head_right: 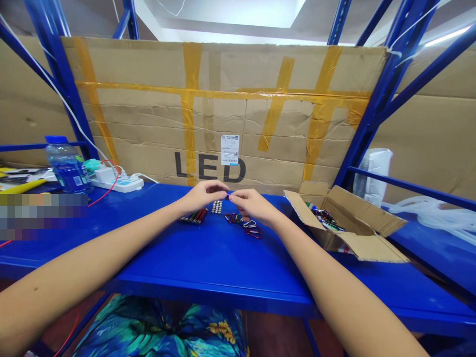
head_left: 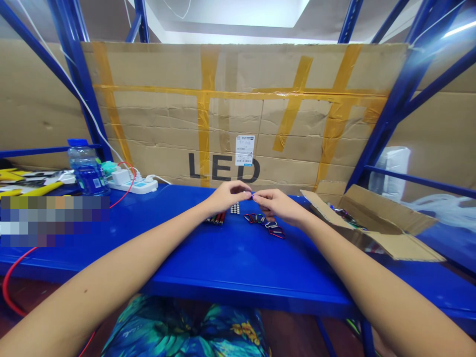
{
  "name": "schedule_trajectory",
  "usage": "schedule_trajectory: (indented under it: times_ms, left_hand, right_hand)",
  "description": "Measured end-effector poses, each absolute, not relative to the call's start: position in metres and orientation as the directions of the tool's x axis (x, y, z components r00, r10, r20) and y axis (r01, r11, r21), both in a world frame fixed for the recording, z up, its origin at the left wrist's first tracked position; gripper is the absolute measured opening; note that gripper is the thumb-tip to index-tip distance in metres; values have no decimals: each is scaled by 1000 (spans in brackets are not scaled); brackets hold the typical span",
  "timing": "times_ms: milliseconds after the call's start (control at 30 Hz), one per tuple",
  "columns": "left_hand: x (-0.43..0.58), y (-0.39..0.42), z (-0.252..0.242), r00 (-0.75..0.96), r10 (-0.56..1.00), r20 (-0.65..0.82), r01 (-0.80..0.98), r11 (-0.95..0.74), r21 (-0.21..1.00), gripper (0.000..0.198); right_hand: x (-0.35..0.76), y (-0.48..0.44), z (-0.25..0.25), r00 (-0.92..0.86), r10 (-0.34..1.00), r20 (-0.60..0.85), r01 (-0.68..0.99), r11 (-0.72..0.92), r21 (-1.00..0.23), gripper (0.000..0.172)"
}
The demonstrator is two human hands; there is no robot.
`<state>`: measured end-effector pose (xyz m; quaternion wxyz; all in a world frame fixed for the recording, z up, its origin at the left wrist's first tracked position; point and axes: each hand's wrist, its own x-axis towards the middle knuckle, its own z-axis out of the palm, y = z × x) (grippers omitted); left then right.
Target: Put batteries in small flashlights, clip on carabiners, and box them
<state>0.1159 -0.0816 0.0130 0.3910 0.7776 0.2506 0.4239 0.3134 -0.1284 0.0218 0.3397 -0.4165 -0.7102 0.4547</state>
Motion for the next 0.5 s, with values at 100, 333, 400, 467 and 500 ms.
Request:
schedule_trajectory:
  times_ms: [100,333,400,467,500]
  left_hand:
    - [121,-87,9,620,650,441,165,-657,736,23]
    - [121,-92,10,531,659,533,322,-738,593,10]
    - [119,-92,10,545,640,542,351,-761,545,10]
    - [119,-92,10,593,596,542,373,-799,471,15]
    - [119,-93,9,624,568,537,386,-821,421,19]
  right_hand:
    - [317,-129,24,-508,855,-102,134,-38,-990,34]
    - [331,-127,33,-540,828,-152,60,-143,-988,20]
    - [332,-125,32,-510,847,-151,127,-100,-987,20]
    - [332,-123,29,-470,870,-152,203,-61,-977,18]
    - [330,-123,28,-449,882,-145,231,-42,-972,18]
